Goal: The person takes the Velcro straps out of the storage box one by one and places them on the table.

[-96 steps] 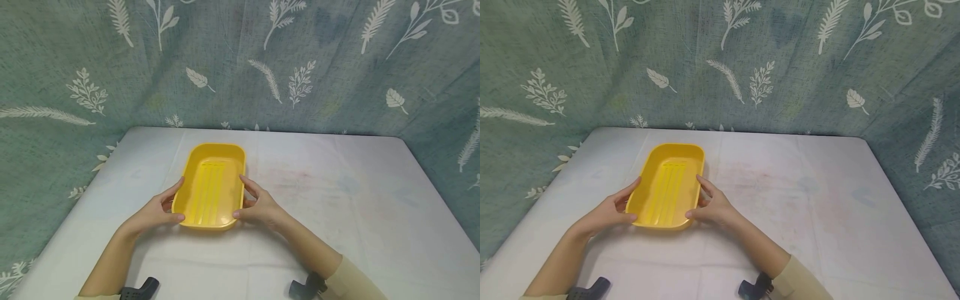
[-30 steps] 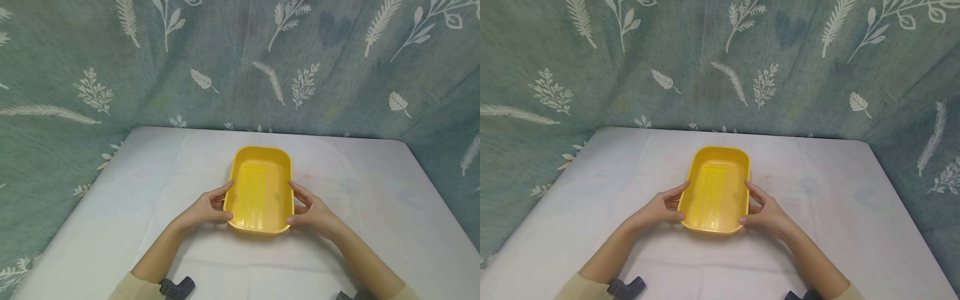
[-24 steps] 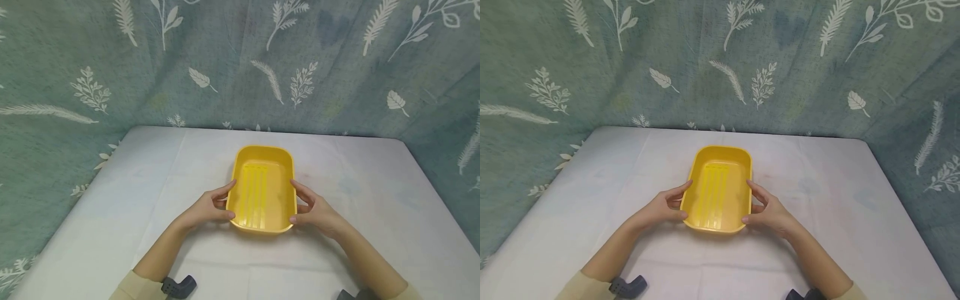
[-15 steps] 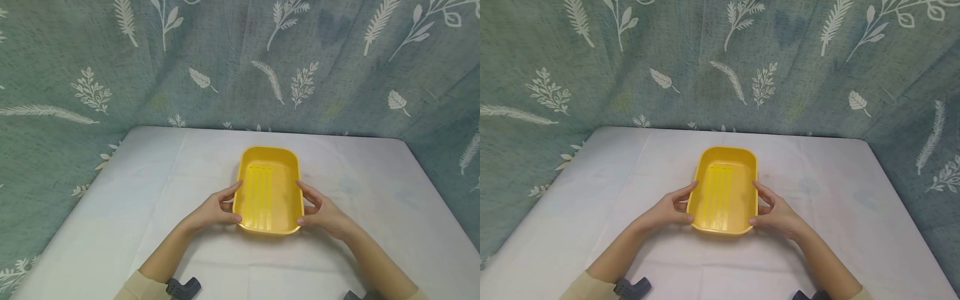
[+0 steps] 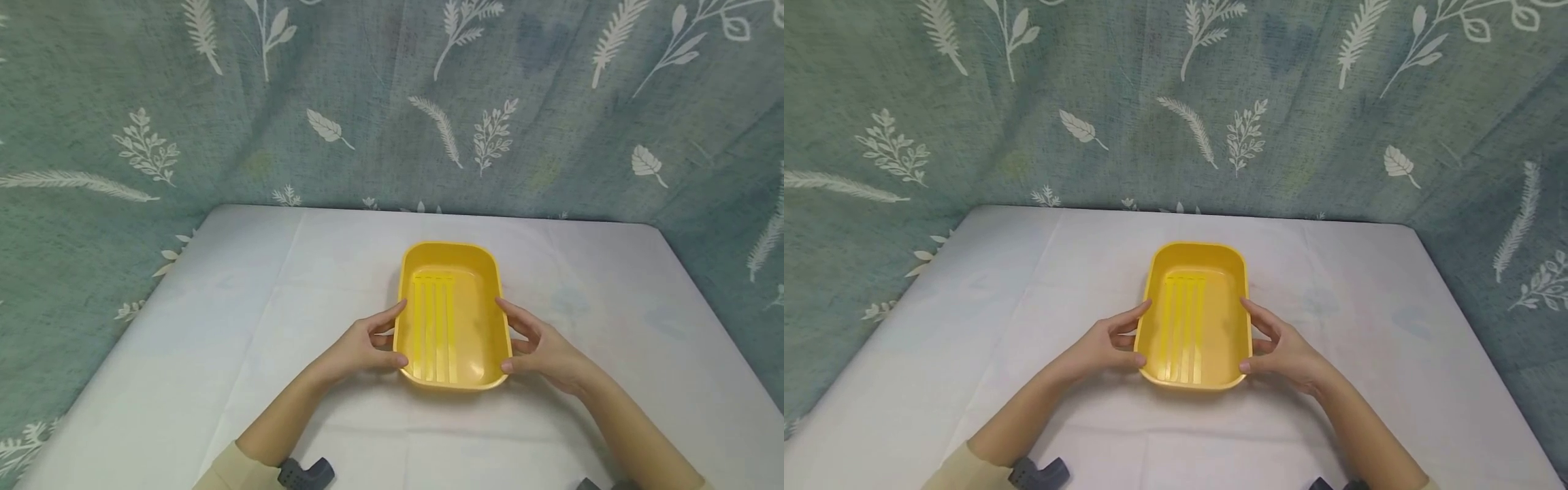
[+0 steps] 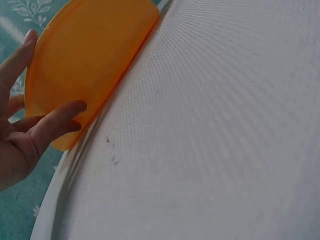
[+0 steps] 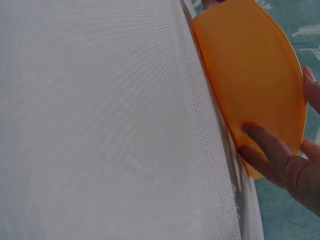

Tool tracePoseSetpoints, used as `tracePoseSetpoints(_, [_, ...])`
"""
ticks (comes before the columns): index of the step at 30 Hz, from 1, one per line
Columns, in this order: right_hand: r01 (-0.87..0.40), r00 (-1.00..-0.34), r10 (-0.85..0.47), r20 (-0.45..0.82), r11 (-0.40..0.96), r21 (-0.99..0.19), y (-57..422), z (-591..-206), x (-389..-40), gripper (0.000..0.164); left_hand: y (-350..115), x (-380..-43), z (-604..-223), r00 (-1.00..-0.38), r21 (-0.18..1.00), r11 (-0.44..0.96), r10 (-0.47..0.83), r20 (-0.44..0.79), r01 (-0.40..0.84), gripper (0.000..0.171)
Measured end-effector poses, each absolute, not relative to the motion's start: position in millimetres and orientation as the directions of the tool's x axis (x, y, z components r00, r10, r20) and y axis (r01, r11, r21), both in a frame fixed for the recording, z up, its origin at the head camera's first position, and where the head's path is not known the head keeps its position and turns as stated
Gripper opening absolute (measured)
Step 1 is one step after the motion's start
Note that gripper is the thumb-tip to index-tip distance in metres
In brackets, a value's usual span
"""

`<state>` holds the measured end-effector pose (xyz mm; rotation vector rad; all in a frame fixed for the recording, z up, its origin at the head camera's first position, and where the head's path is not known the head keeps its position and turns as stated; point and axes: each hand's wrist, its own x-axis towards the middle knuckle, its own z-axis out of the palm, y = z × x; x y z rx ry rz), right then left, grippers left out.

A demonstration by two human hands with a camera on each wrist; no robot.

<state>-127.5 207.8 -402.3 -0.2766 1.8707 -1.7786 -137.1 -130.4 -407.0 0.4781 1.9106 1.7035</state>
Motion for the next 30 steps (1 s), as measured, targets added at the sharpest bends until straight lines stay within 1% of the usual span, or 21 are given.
tracePoseSetpoints(4, [0.199, -0.836, -0.498, -0.232, 0.119, -0.973, 208, -401, -126, 0.1, -131, -136, -407, -0.801, 0.989, 0.114, 0.582, -0.142, -0.093, 0.099])
tracePoseSetpoints(10, [0.197, -0.836, -0.498, -0.229, 0.116, -0.973, 210, -400, -123, 0.101, -130, -137, -407, -0.792, 0.993, 0.105, 0.601, -0.11, -0.058, 0.101])
tracePoseSetpoints(12, [0.19, -0.84, -0.493, -0.226, 0.124, -0.974, 211, -400, -123, 0.101, -130, -138, -408, -0.795, 0.991, 0.126, 0.597, -0.11, -0.042, 0.101])
tracePoseSetpoints(18, [0.14, -0.85, -0.487, -0.2, 0.157, -0.978, 212, -400, -123, 0.098, -130, -144, -405, -0.815, 0.97, 0.238, 0.572, -0.092, 0.058, 0.104])
tracePoseSetpoints(20, [0.117, -0.852, -0.488, -0.188, 0.173, -0.978, 214, -399, -123, 0.096, -130, -147, -405, -0.812, 0.971, 0.236, 0.575, -0.105, 0.042, 0.105])
tracePoseSetpoints(24, [0.09, -0.861, -0.476, -0.177, 0.2, -0.976, 219, -396, -123, 0.092, -129, -150, -407, -0.795, 0.983, 0.181, 0.591, -0.136, -0.034, 0.107])
tracePoseSetpoints(30, [0.06, -0.881, -0.439, -0.175, 0.263, -0.963, 229, -386, -123, 0.087, -126, -153, -411, -0.781, 0.991, 0.106, 0.611, -0.131, -0.083, 0.107])
